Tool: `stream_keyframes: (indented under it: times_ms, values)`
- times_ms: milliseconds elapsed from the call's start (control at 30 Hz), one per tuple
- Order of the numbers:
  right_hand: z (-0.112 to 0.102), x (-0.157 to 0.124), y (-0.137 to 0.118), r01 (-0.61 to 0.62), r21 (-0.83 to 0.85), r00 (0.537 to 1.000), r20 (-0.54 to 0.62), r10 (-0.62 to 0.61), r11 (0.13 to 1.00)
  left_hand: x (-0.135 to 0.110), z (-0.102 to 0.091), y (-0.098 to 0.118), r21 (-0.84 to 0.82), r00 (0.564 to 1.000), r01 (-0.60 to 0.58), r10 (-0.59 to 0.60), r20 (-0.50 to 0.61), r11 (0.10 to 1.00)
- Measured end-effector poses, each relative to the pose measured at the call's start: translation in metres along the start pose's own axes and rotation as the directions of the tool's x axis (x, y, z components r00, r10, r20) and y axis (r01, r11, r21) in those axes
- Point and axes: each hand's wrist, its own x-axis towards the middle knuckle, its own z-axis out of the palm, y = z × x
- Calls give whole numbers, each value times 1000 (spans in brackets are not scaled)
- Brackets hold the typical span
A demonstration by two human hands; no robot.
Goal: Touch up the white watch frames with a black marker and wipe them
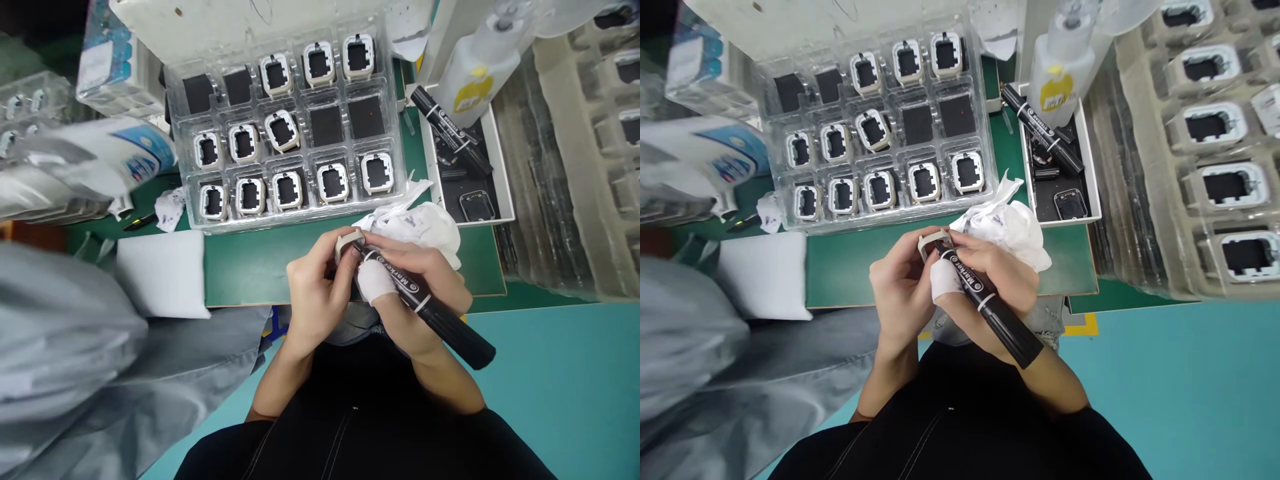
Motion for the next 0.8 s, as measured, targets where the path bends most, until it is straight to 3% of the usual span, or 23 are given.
stream_keyframes:
  times_ms: [200, 800]
  values:
    - [-2, -1, -5, -30, -21, 998, 52, 31, 999, 0, -1, -1, 54, 999, -43, 43, 5, 998]
    - [-3, -1, -3, -31, -51, 1000, -6, 31, 998, 4, 5, 2, -34, 997, -70, 70, 13, 997]
